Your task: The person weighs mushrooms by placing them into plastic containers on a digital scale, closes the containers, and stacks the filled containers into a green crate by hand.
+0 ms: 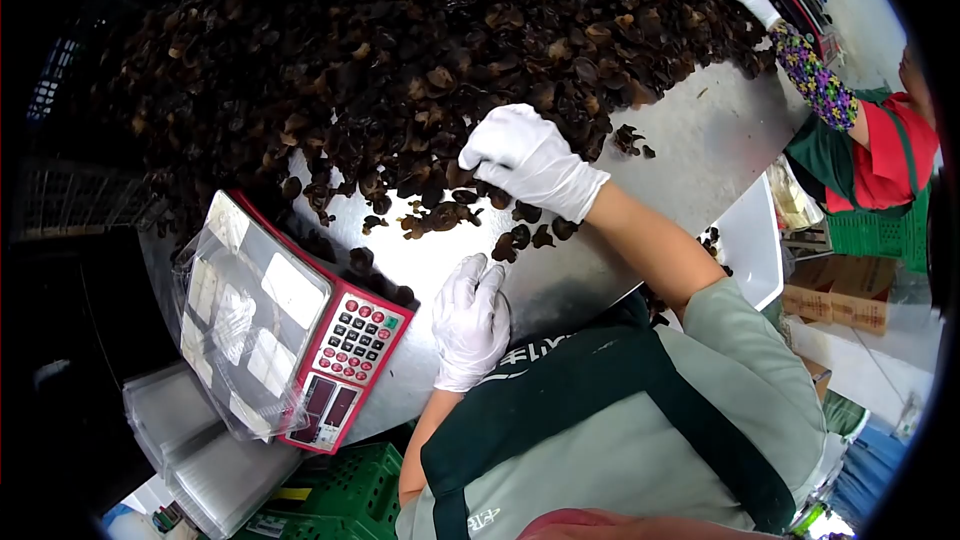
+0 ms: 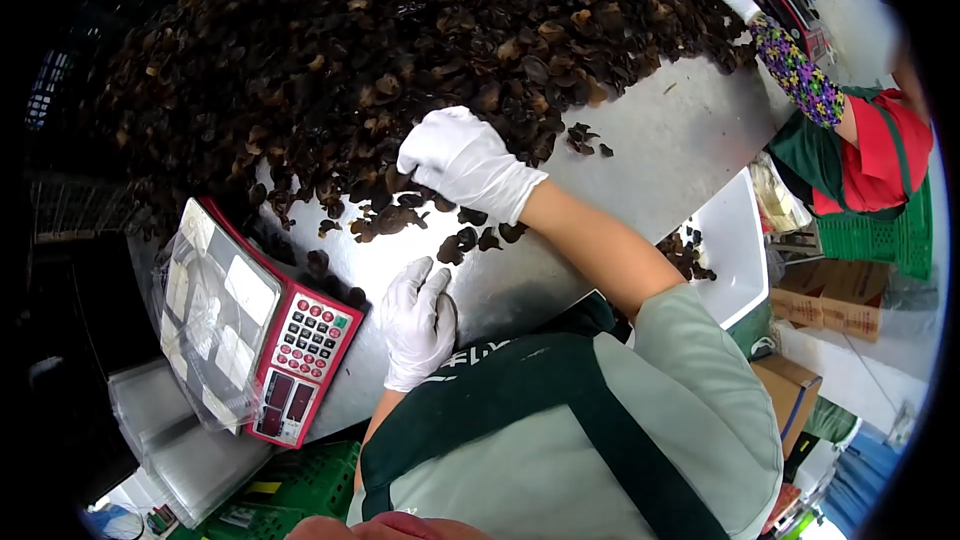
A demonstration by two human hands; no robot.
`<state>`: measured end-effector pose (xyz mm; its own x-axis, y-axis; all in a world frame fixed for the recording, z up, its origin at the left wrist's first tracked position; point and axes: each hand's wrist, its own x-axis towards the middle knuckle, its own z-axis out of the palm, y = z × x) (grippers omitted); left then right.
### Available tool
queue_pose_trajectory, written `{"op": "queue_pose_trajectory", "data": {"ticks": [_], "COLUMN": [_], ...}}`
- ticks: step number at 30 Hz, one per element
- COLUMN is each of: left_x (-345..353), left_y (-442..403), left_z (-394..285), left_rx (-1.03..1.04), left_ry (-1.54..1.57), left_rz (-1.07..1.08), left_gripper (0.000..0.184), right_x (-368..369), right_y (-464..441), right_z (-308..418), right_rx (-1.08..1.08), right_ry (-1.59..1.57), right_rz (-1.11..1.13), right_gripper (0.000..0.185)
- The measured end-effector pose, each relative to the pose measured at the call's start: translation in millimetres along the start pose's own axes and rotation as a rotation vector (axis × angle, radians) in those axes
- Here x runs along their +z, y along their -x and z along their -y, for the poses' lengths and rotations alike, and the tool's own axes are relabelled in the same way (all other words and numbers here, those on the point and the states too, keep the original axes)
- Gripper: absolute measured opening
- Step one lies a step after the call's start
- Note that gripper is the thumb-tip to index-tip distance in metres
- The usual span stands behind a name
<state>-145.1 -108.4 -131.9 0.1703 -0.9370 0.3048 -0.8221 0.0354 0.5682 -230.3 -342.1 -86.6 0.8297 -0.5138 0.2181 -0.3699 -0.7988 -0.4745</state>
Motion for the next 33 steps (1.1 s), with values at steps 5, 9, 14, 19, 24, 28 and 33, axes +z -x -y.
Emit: {"op": "queue_pose_trajectory", "data": {"ticks": [5, 9, 14, 19, 24, 28, 33], "left_x": [-0.8, 0.4, -1.4, -6.7, 15.0, 12.8, -10.5], "left_y": [-1.1, -0.2, -3.7, -59.4, -112.3, -117.7, -96.7], "left_z": [-1.6, -0.2, -0.9, -7.8, 1.2, 18.2, 4.9], "left_rx": [-0.004, 0.0, 0.014, 0.066, 0.009, 0.038, -0.461], "left_ry": [0.003, -0.014, -0.021, -0.073, -0.307, -0.273, 0.73], "left_rz": [0.01, 0.008, 0.007, -0.102, -0.014, -0.115, -0.12], "left_gripper": [0.038, 0.038, 0.038, 0.034, 0.045, 0.033, 0.025], "right_x": [-21.2, -37.4, -40.1, -42.6, -35.9, -32.9, -28.1], "right_y": [26.4, 55.4, 78.4, 84.3, 88.0, 96.3, 96.9], "right_z": [-18.4, -26.4, -31.2, -30.2, -28.1, -28.1, -13.1], "right_rx": [0.11, 0.257, 0.241, 0.25, 0.187, 0.279, 0.247], "right_ry": [-0.281, -0.293, -0.14, -0.15, -0.106, -0.172, -0.228], "right_rz": [-0.213, -0.131, -0.175, -0.259, -0.279, -0.23, -0.374], "right_gripper": [0.014, 0.014, 0.013, 0.015, 0.017, 0.022, 0.039]}}
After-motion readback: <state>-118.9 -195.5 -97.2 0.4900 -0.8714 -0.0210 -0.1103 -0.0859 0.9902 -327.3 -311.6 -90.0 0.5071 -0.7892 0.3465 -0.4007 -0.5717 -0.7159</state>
